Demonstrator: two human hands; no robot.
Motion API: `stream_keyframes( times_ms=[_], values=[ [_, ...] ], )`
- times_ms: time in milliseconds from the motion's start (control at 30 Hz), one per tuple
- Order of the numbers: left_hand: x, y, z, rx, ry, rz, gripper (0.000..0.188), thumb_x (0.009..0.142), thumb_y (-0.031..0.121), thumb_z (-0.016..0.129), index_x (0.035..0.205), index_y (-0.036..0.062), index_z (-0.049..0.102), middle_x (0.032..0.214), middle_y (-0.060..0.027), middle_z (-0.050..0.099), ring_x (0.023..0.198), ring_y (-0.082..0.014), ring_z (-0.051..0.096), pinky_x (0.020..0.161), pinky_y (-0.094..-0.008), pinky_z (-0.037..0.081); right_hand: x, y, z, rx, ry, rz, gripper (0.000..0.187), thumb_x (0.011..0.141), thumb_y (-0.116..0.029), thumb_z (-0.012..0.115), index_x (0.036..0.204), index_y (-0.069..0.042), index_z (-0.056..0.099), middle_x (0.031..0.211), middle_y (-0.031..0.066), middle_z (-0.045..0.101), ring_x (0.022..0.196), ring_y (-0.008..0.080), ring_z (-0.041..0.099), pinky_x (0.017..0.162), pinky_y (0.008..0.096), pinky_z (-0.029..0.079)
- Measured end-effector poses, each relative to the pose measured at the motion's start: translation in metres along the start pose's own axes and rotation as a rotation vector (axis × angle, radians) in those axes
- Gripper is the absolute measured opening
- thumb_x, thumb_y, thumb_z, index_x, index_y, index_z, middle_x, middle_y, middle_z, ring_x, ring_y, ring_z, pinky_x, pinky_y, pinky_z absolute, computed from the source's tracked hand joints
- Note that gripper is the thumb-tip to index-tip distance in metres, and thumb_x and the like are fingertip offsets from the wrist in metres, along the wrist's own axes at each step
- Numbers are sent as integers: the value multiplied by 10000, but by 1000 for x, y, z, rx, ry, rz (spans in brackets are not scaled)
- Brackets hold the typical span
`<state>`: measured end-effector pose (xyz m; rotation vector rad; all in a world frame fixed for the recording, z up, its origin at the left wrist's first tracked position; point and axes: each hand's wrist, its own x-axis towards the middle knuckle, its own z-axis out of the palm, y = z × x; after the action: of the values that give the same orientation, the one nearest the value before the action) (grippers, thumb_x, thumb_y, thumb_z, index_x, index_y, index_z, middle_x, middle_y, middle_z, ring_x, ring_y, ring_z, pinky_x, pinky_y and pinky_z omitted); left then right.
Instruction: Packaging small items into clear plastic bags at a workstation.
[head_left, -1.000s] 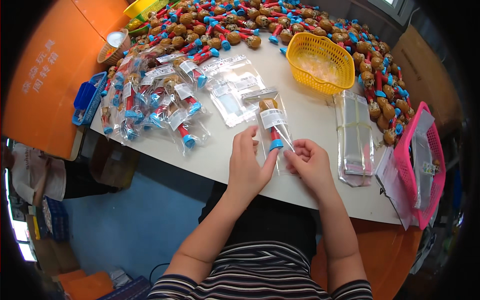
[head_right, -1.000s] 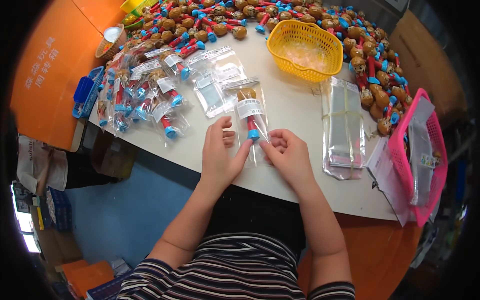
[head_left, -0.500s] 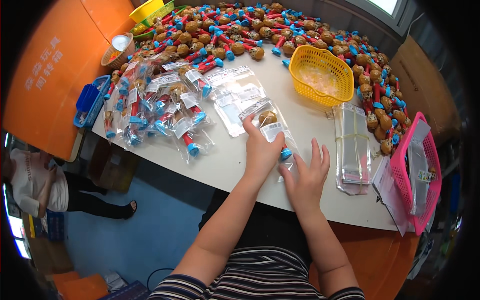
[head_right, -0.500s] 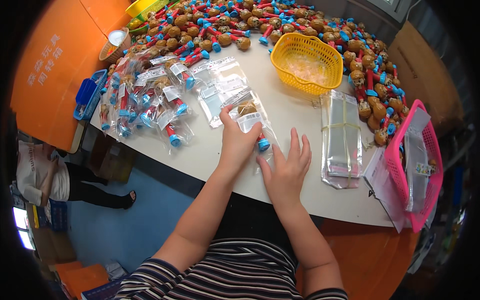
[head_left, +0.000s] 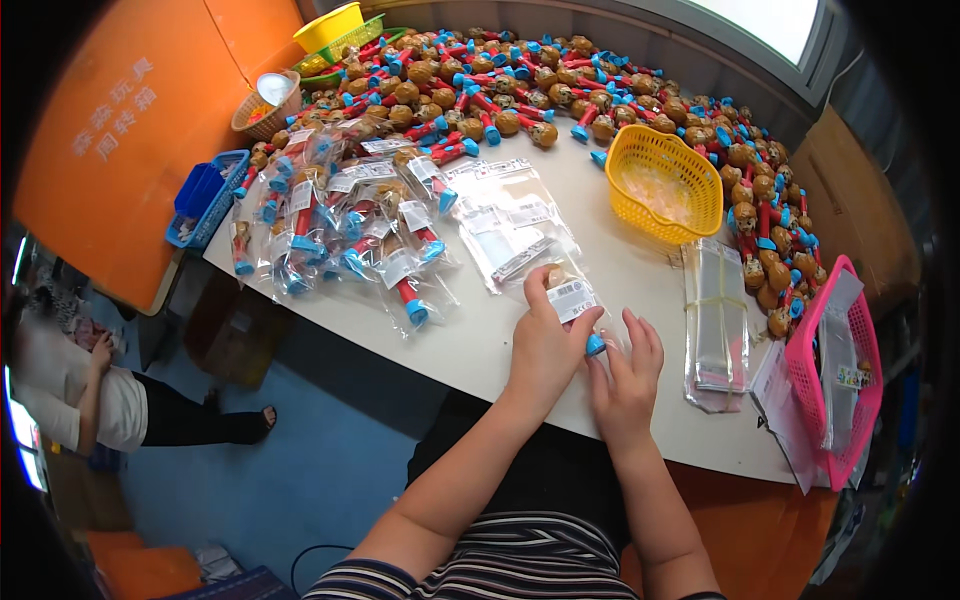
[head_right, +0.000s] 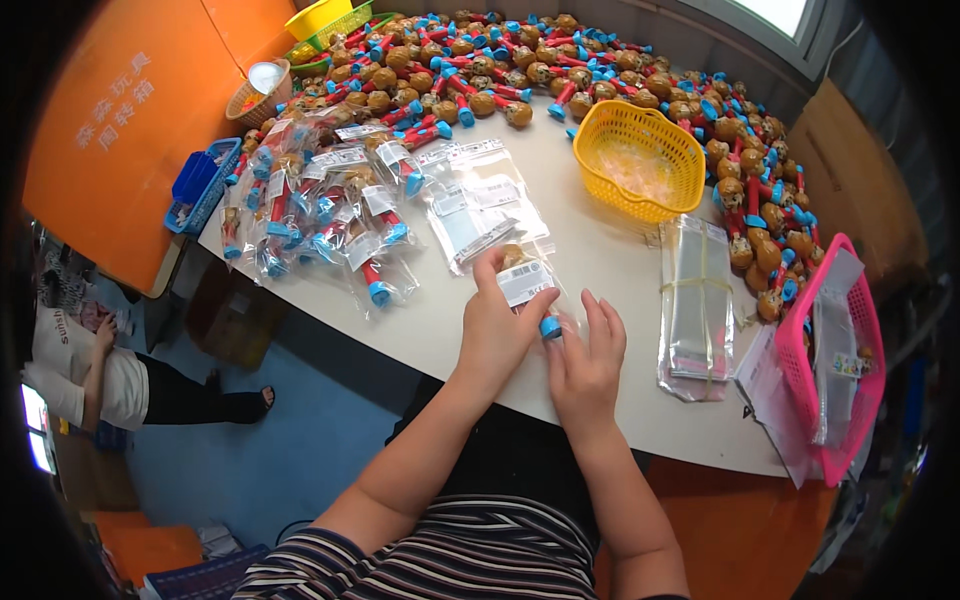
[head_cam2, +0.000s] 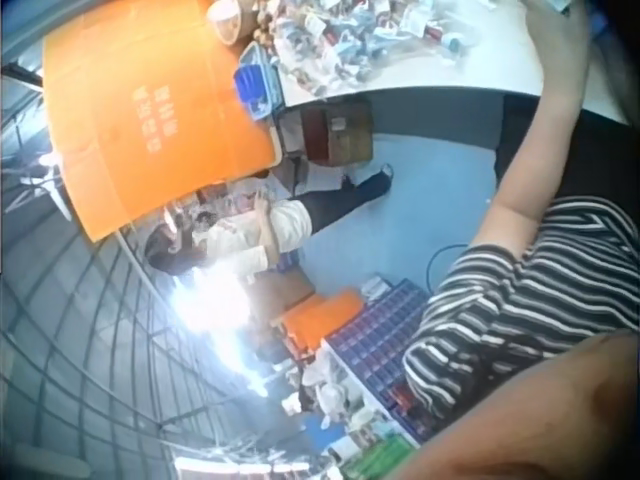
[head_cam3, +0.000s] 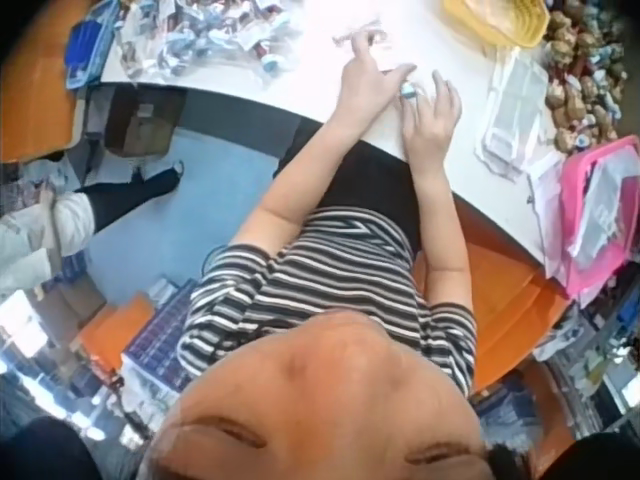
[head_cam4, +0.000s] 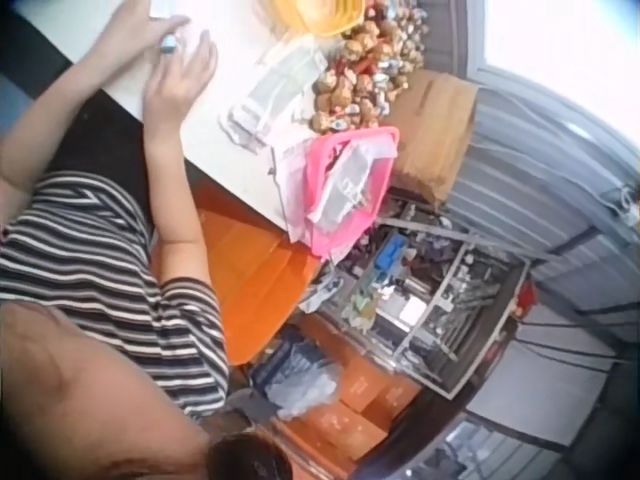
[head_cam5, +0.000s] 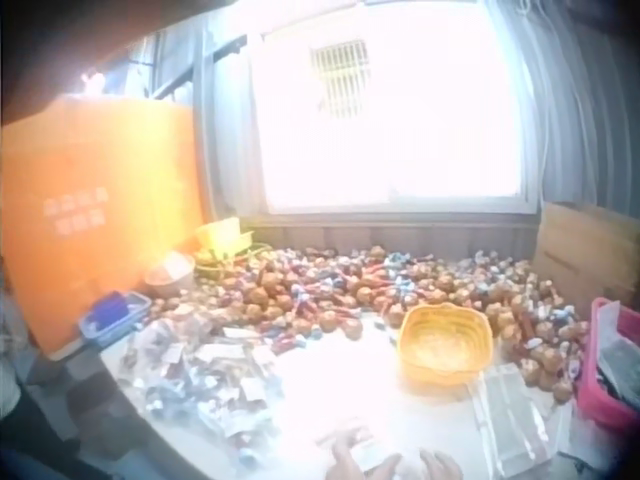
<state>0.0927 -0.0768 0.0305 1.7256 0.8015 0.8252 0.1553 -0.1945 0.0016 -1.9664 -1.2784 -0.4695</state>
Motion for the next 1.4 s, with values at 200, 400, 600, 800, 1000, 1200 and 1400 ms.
stream_keyframes(
  times_ms=[200,400,600,800,1000,1200,1400],
  values=[
    [-6,-10,-3,-20,-46,-35,649,834,213,752,1292,-28,361,907,-183,697,783,-240,706,683,-318,537,-5,3,2,126,-84,56,273,785,-27,701,1043,39,639,1233,200,561,1142,389,515,971,451,431],
    [-7,-5,-14,17,-28,-135,723,886,261,698,1343,-56,235,890,-221,686,736,-323,698,667,-360,525,3,0,8,110,-37,73,231,811,-83,714,994,36,638,1167,194,575,1099,376,532,937,446,445],
    [22,-20,-17,-281,153,-270,867,884,241,692,1397,-86,73,841,-217,675,774,-280,681,734,-334,516,1,0,6,251,-49,90,180,836,-70,674,973,38,631,1190,179,563,1098,349,533,936,408,437],
    [30,-41,-3,-524,170,-216,1027,864,133,722,1462,-10,-101,1274,-218,495,1070,-239,569,794,-318,531,3,2,-3,241,-74,-20,216,827,-89,674,974,60,619,1321,217,482,1206,390,455,1014,458,369],
    [8,-15,-3,-700,9,-309,1075,832,8,697,1479,45,-161,1286,-244,468,1086,-255,578,797,-331,556,1,-1,1,28,-32,-80,255,819,-149,703,981,34,632,1394,231,420,1256,428,410,1056,497,338],
    [3,-27,-8,-585,-125,-325,1070,842,23,682,1481,42,-176,1241,-239,503,945,-238,646,682,-314,572,0,0,2,68,-91,-28,272,819,-129,715,1031,19,629,1388,238,424,1244,424,431,1023,495,379],
    [-1,-14,-22,-213,-166,-338,977,854,108,694,1489,-7,-41,945,-178,640,822,-239,674,606,-322,549,-6,4,-7,196,-141,51,284,817,-92,721,1067,16,640,1247,240,547,1079,362,582,921,411,490]
  ],
)
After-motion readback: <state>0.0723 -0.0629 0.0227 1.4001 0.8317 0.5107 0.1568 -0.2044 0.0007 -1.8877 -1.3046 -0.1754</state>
